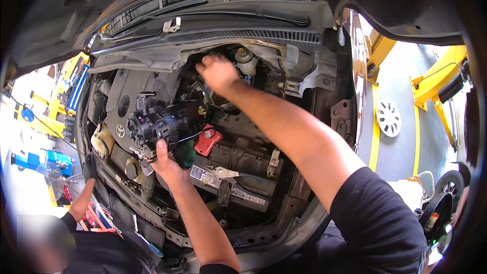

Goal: The person carries a cylindrical car part and a piece of paper through a garage, then places the paper on a car hood. The person picks up a black mechanical component, wipes it with a cloth, and installs it into the engine bay of a car.

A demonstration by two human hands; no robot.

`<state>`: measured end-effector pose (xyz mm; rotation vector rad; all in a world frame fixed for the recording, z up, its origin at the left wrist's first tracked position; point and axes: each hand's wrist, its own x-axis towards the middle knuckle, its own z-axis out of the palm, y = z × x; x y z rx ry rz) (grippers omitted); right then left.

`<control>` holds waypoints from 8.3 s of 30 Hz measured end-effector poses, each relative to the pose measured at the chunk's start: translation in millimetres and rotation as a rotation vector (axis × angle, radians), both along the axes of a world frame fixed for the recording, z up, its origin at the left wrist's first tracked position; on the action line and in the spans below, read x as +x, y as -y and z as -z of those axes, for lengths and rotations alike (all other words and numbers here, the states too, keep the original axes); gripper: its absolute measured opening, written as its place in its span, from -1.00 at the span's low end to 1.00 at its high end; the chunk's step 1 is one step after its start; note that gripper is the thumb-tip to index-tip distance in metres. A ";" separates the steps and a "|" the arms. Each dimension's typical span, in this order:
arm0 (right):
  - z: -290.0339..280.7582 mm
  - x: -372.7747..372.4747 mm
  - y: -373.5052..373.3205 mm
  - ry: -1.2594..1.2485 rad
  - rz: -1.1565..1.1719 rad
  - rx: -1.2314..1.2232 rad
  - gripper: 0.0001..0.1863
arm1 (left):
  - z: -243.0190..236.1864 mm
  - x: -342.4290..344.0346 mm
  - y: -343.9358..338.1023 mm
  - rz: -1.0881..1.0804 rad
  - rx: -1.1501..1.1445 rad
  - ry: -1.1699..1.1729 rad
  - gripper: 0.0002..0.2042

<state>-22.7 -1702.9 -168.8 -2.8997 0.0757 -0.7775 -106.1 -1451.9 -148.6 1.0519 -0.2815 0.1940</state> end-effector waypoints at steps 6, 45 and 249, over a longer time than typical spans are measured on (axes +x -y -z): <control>-41.4 -29.2 6.8 -0.238 0.114 0.028 -0.73 | 13.8 -14.3 -14.5 -0.055 0.008 -0.114 -0.40; 43.9 -2.7 80.8 0.682 0.449 2.157 -0.88 | 7.9 -25.0 -18.6 0.041 -0.232 -0.119 -0.43; -48.1 -7.7 -11.9 -0.621 0.028 2.133 -0.57 | 56.9 54.7 55.4 -0.474 0.240 0.138 -0.20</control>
